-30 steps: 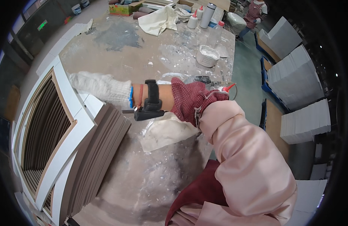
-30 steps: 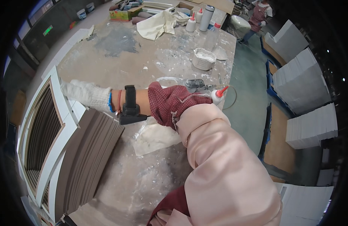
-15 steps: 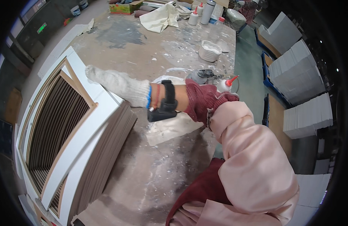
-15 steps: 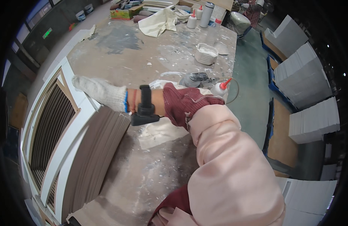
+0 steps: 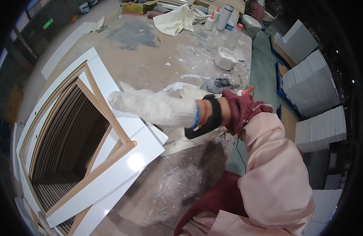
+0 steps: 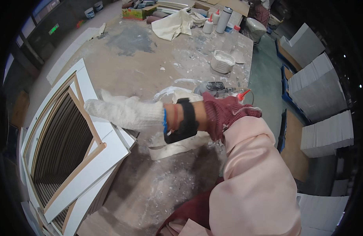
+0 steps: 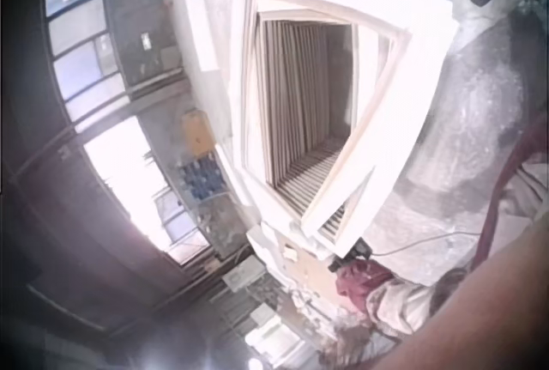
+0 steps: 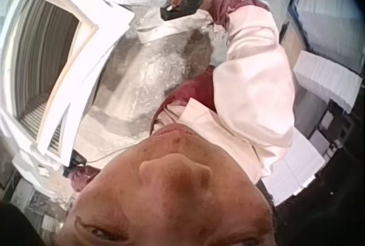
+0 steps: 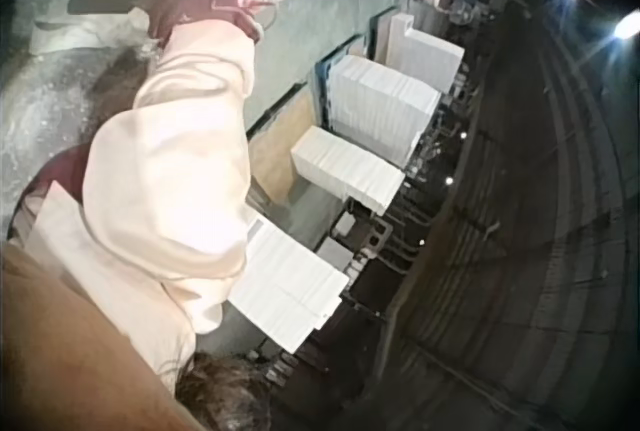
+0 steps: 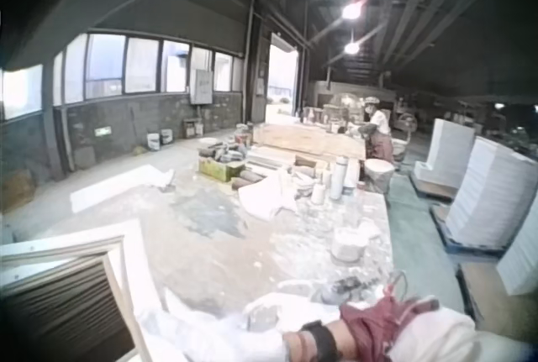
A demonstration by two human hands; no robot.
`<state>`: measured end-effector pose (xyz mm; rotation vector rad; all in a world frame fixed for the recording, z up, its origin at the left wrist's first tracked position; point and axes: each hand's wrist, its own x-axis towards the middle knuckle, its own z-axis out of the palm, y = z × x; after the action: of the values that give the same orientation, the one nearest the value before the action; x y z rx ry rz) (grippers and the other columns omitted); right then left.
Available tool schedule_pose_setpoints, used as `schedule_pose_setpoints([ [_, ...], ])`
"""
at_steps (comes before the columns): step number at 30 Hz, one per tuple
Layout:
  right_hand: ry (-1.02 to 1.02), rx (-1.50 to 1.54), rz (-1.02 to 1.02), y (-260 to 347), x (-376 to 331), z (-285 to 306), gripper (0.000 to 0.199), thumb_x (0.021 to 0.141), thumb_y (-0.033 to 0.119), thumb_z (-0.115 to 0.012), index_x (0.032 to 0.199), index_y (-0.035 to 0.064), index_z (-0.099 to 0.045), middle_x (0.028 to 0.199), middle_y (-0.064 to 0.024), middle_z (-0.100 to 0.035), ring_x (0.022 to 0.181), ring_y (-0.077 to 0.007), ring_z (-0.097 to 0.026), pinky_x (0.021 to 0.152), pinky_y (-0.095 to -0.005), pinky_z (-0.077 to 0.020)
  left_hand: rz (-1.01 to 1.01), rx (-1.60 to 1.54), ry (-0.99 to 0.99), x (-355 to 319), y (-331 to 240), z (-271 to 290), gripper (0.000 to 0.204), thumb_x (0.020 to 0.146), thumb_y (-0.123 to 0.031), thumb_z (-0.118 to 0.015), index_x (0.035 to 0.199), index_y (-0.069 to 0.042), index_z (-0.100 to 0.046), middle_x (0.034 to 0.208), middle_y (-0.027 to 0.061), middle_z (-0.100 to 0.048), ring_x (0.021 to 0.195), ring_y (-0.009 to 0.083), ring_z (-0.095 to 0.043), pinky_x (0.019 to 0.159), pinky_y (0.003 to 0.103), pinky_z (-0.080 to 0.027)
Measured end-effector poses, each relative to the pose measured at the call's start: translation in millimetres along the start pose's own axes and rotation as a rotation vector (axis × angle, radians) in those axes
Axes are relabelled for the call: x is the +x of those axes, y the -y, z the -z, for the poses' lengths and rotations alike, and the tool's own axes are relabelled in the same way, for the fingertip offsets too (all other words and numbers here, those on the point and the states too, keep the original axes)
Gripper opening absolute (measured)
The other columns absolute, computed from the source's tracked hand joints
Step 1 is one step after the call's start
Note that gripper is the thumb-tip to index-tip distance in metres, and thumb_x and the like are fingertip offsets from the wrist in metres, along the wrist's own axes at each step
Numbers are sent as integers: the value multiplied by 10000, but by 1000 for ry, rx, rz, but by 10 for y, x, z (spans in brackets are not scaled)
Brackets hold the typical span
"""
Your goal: Moving white wooden frames to a workbench and polishing them using a sander and a cloth.
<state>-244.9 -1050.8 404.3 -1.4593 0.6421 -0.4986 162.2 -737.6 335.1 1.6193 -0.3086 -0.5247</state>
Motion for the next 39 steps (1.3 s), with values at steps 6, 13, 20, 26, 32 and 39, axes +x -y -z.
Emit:
schedule_pose_setpoints([
  [6,-194,435,48,-199,-31,-183,812,906,579,-571,1466,42,-334,1308,-128,-513,1151,-170,-510,930,-284,-464,24,-84,41,-178,172,27,482,983,-356,-487,1356,-54,-446,1259,148,-536,1164,266,-530,976,424,-445],
  [13,-182,371,82,-115,-390,-276,726,945,447,-589,1469,24,-317,1286,-92,-513,1111,-115,-503,917,-252,-455,75,-142,65,-450,429,99,477,979,-350,-494,1349,-53,-446,1236,146,-545,1149,260,-537,958,425,-456],
  [20,-16,203,148,33,-983,-254,744,988,358,-528,1516,-10,-154,1403,-141,-440,1252,-138,-425,1012,-258,-375,116,-198,31,-1053,730,282,472,976,-344,-501,1343,-51,-447,1213,144,-554,1134,253,-545,940,426,-467],
  [26,207,83,185,-263,-1546,-310,851,940,385,-571,1523,-17,-99,1463,-205,-368,1339,-228,-370,1089,-307,-296,119,-210,-28,-1918,799,473,468,973,-339,-506,1337,-50,-448,1193,143,-562,1121,247,-551,925,426,-477],
  [32,308,25,180,-874,-2217,-379,816,947,419,-555,1487,-66,-183,1442,-311,-371,1362,-358,-375,1124,-358,-287,157,-182,-303,-3810,832,1294,464,970,-334,-512,1331,-50,-448,1174,141,-569,1108,241,-558,909,427,-487],
  [39,266,77,-102,-1441,-2765,-298,679,971,277,-527,1484,-61,-237,1410,-162,-461,1288,-174,-420,1087,-278,-304,99,-136,-333,-4910,1412,1352,326,996,-313,-491,1159,-38,-554,1093,126,-617,944,211,-639,815,377,-540],
])
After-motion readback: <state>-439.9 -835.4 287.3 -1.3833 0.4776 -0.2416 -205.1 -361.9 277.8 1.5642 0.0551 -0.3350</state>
